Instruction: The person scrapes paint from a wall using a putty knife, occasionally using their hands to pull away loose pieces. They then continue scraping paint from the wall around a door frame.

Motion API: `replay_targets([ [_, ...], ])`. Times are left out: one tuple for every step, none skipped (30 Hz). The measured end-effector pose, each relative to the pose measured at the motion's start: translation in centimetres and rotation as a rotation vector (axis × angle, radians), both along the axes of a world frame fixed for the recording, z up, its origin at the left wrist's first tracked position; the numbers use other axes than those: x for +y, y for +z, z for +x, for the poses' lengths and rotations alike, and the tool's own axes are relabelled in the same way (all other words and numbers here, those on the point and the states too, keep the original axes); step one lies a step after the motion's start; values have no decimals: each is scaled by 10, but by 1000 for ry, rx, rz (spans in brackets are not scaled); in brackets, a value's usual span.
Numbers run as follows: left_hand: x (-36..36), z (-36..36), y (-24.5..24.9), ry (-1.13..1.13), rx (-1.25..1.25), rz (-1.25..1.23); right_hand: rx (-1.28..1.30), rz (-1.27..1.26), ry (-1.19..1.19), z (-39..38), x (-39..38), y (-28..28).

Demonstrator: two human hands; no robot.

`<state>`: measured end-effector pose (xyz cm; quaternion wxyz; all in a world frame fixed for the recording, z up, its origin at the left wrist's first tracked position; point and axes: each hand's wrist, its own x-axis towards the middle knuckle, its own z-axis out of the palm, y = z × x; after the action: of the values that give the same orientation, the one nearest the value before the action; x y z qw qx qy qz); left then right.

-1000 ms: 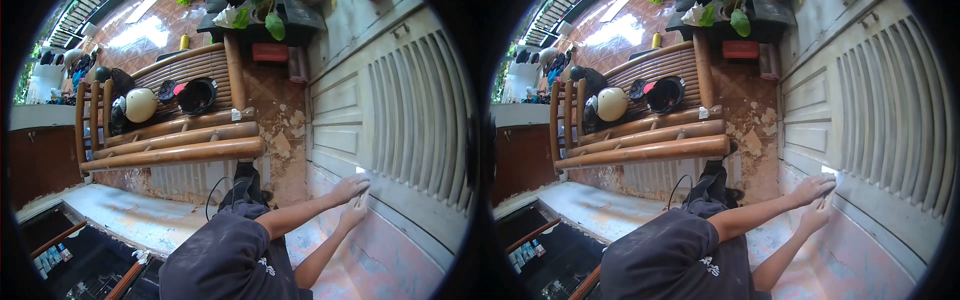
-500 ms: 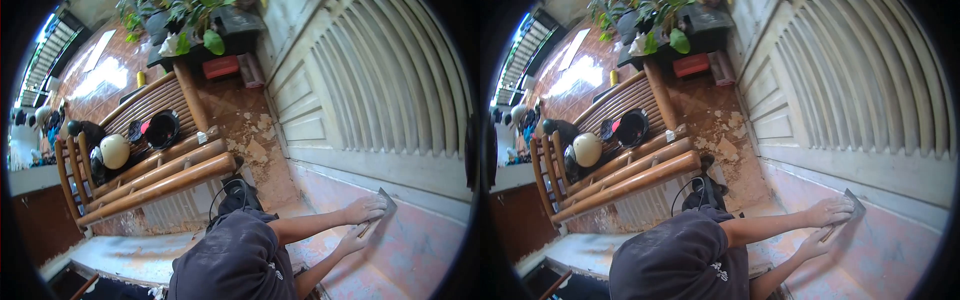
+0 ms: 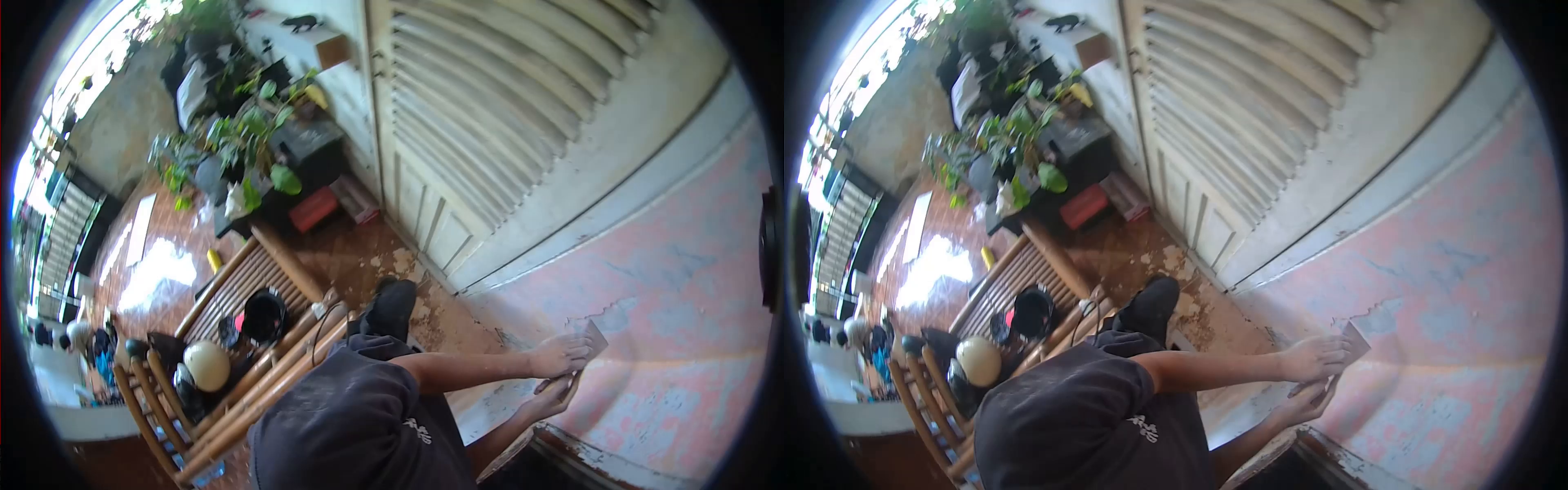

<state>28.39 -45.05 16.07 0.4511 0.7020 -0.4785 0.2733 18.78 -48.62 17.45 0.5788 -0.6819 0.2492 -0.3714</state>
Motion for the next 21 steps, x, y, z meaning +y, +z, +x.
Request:
replay_targets([
  [7, -1, 1, -39, -25, 8, -17, 22, 7, 0, 3, -4],
  [14, 4, 1, -25, -16, 19, -1, 102, -5, 2, 16, 5],
  [23, 11, 2, -21, -20, 37, -2, 190, -23, 9, 28, 11],
  [30, 21, 2, -86, -82, 61, 0, 151, 70, 8, 23, -3],
  [37, 29, 1, -74, -81, 50, -67, 176, 0, 24, 26, -18],
  [45, 35, -4, -70, -68, 45, -142, 83, -22, 37, 32, -37],
  [52, 40, -11, -158, -96, 75, -174, 12, -48, 41, 39, -47],
  [56, 45, -18, -119, -69, 61, -205, -71, -67, 47, 47, -52],
  [61, 51, -21, -72, -39, 37, -221, -112, -75, 52, 54, -56],
  [69, 52, -19, -89, -37, 13, -228, -161, -89, 55, 62, -59],
  [78, 57, -16, -102, -37, -16, -208, -90, -41, 57, 69, -60],
  [86, 62, -22, -92, -72, -43, -201, -147, -65, 62, 75, -76],
  [98, 64, -24, -87, -52, -38, -188, -210, -76, 66, 79, -89],
  [110, 67, -28, -83, -57, -43, -155, -237, -54, 65, 91, -82],
  [123, 67, -38, -29, -43, -45, -158, -320, -64, 65, 106, -74],
  [137, 66, -40, -33, 1, -58, -74, -255, -5, 58, 121, -75],
  [150, 62, -46, 4, 23, -36, -4, -185, 53, 54, 130, -76],
  [163, 59, -53, 2, 28, -8, -5, -189, 22, 48, 138, -81],
  [173, 58, -57, 2, 25, 23, -22, -214, 39, 46, 147, -88],
  [181, 57, -58, -26, 12, 23, -39, -239, 58, 44, 156, -88],
  [189, 54, -62, -30, 19, 53, -40, -236, 32, 38, 165, -88],
])
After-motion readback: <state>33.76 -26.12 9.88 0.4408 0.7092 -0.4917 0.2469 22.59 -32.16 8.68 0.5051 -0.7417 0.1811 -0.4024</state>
